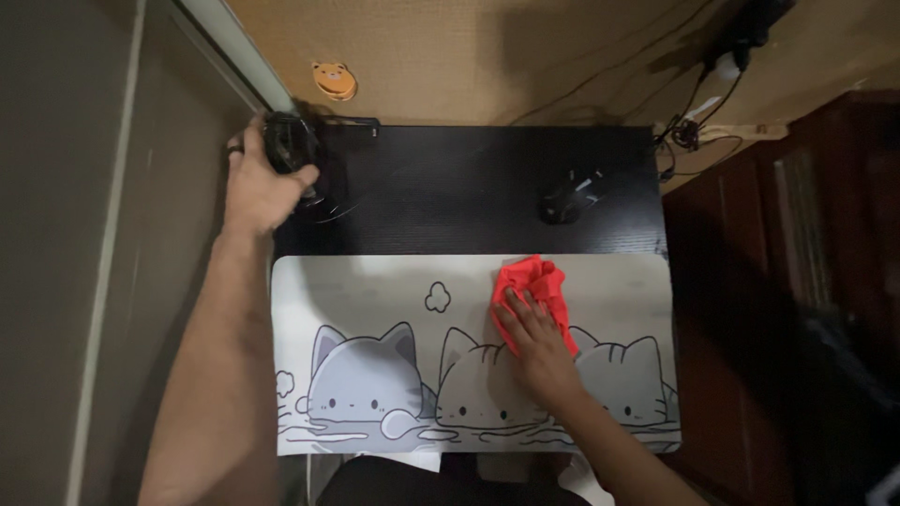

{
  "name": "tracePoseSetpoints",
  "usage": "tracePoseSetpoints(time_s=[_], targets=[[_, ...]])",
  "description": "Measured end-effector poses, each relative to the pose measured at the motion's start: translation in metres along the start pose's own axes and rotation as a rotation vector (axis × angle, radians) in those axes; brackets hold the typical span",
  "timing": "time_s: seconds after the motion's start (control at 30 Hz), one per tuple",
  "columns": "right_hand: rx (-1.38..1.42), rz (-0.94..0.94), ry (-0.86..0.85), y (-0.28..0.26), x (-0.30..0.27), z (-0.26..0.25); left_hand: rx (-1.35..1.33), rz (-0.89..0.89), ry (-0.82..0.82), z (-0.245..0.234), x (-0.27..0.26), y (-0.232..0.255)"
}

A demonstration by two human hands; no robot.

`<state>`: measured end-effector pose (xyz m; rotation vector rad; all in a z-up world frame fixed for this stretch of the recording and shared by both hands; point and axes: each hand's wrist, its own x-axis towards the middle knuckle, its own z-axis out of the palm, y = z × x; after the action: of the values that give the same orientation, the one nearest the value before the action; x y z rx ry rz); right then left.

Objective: The person cleans a desk area using a red cloth. They wipe a laptop cooling pad, a keyboard, a mouse, a desk mat, a wall-mounted shelf, and wall art. The person moves the keyboard and mouse aside to clean the mat, then returns them to the desk.

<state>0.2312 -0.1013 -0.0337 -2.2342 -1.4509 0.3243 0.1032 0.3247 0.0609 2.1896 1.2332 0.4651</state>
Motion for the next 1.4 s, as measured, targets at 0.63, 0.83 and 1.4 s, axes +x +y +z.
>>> tracePoseSetpoints(time_s=[0.63, 0.83, 1.4], targets=[[0.05, -0.017, -0.028, 0.005, 0.0, -0.003, 0.204, -0.115, -0.029, -0.006, -0.029, 0.032], [0.053, -0.002, -0.046, 0.004, 0.001, -0.008, 0.474, 0.076, 0.105, 0.004, -0.024, 0.023], [0.037, -0.071, 0.006, 0.014, -0.01, 0.005, 0.351, 0.046, 0.08, -0.01, 0.002, 0.015]])
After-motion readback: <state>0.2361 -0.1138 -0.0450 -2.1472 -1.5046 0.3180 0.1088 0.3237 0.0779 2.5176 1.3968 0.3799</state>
